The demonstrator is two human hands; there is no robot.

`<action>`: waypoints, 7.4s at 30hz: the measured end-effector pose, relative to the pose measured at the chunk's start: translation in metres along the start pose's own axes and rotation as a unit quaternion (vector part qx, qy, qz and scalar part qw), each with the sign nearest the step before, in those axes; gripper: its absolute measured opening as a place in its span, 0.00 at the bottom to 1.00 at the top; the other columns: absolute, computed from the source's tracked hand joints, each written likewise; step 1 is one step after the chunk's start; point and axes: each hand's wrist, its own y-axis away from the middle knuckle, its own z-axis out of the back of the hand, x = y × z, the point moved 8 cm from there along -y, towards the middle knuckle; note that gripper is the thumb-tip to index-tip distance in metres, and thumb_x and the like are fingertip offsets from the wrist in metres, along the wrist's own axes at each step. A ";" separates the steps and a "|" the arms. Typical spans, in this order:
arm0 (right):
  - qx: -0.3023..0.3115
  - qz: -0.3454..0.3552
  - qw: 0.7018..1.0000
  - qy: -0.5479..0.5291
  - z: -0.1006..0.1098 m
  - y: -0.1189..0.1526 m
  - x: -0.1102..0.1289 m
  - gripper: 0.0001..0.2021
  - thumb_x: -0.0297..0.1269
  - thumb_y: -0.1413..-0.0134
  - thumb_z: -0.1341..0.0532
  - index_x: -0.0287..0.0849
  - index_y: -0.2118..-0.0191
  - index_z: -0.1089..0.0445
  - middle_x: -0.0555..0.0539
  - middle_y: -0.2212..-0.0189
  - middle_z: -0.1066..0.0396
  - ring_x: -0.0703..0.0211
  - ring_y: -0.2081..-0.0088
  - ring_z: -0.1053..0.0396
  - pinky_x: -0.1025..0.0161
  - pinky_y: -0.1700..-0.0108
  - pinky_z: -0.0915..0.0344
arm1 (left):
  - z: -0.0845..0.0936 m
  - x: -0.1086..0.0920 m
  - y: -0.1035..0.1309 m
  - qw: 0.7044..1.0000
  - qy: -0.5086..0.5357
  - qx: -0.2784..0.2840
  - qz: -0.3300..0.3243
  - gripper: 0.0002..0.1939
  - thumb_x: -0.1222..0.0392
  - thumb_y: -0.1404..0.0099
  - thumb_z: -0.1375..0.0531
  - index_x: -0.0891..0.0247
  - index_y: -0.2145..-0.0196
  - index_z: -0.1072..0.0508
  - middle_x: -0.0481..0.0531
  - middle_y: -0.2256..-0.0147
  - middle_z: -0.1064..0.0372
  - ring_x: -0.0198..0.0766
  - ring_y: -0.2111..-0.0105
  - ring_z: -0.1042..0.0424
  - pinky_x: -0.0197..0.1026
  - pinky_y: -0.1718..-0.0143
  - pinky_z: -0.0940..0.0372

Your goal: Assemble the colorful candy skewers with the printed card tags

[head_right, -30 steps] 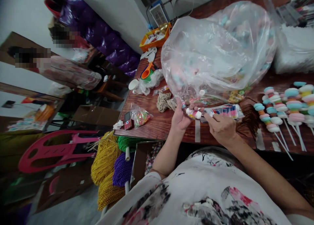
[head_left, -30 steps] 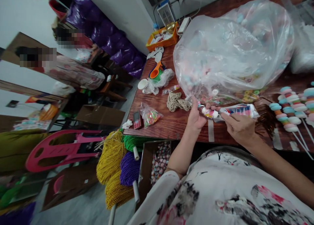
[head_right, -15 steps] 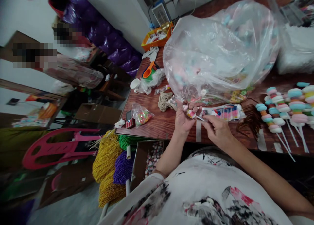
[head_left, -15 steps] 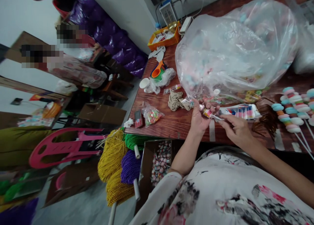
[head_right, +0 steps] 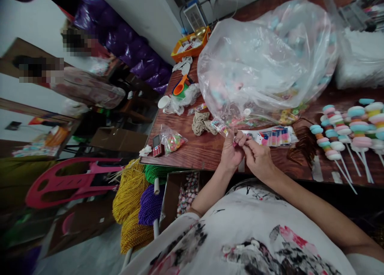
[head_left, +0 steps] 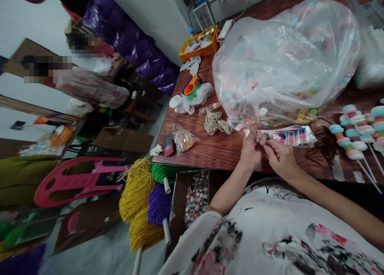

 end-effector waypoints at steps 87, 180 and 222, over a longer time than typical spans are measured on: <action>0.237 0.015 0.771 0.591 0.110 -0.091 -0.098 0.07 0.24 0.55 0.43 0.37 0.72 0.27 0.37 0.69 0.26 0.42 0.55 0.36 0.40 0.53 0.46 | 0.003 0.022 0.011 0.946 -0.244 0.060 0.206 0.19 0.49 0.52 0.30 0.69 0.74 0.27 0.51 0.74 0.28 0.27 0.81 0.33 0.28 0.85 0.50; 0.316 -0.173 0.910 -0.203 -0.008 0.012 0.027 0.15 0.47 0.43 0.44 0.41 0.73 0.35 0.52 0.80 0.38 0.66 0.79 0.42 0.66 0.75 0.45 | -0.036 -0.022 0.044 0.697 -0.622 0.337 -0.121 0.18 0.55 0.29 0.51 0.67 0.58 0.24 0.57 0.62 0.28 0.40 0.60 0.29 0.42 0.57 0.34; 0.063 -0.013 0.943 0.326 0.099 0.005 -0.057 0.21 0.31 0.44 0.46 0.36 0.44 0.35 0.35 0.54 0.27 0.46 0.56 0.28 0.50 0.54 0.31 | -0.011 -0.031 -0.028 0.331 -0.886 0.292 -0.140 0.30 0.70 0.40 0.47 0.74 0.40 0.39 0.66 0.42 0.38 0.51 0.41 0.42 0.54 0.37 0.46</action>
